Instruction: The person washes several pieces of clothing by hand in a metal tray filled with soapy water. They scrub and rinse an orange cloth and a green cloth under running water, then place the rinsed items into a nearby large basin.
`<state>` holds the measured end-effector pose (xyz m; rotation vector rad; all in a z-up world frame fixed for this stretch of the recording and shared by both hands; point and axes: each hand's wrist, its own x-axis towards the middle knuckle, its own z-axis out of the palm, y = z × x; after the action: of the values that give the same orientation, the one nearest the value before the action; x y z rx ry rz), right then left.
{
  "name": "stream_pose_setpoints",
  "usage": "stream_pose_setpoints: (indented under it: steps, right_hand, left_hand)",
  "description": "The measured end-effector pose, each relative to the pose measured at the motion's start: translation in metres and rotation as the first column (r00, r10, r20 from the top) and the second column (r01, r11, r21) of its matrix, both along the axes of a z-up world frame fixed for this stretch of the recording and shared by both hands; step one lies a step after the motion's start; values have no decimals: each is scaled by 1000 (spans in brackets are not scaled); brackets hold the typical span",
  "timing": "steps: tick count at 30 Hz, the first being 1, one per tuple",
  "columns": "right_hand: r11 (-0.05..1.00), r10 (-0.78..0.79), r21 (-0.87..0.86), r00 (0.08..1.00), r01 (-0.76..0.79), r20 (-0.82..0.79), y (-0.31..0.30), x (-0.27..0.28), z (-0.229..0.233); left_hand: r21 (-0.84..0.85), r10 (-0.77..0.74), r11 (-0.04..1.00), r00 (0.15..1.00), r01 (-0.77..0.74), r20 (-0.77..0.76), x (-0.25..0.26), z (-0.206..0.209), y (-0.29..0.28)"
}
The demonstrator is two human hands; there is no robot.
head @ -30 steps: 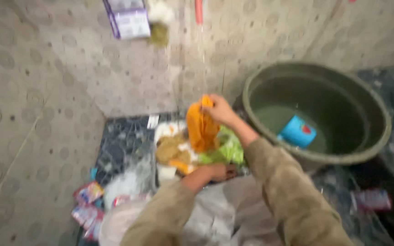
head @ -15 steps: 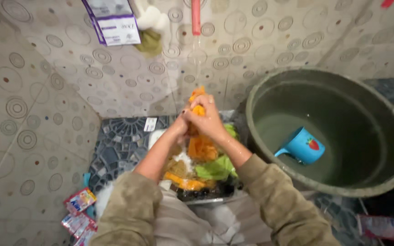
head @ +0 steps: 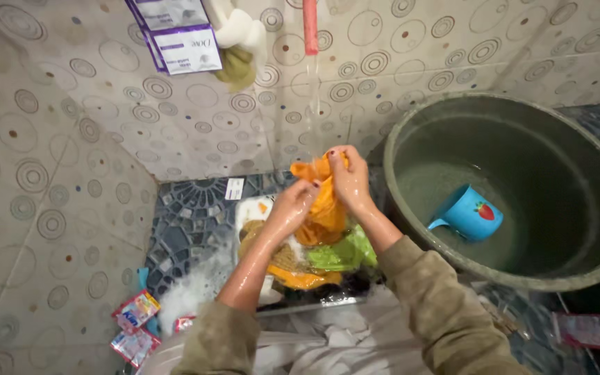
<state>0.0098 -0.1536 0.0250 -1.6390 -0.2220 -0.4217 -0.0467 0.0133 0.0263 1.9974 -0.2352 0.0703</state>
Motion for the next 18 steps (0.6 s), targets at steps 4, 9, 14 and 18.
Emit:
stream_pose_setpoints:
  steps: [4, 9, 14, 18]
  right_hand:
    - [988, -82, -94, 939, 120, 333, 17, -14, 26]
    - [981, 89, -184, 983, -59, 161, 20, -26, 28]
    - [925, -85, -379, 979, 9, -185, -2, 14, -19]
    - [877, 346, -367, 938, -310, 36, -12, -25, -29]
  left_hand:
    - [65, 80, 994, 990, -87, 114, 4, 11, 2]
    - [-187, 153, 977, 952, -105, 264, 16, -6, -5]
    - [0, 32, 999, 999, -32, -39, 5, -8, -8]
    - [-535, -121, 844, 984, 35, -127, 20, -32, -1]
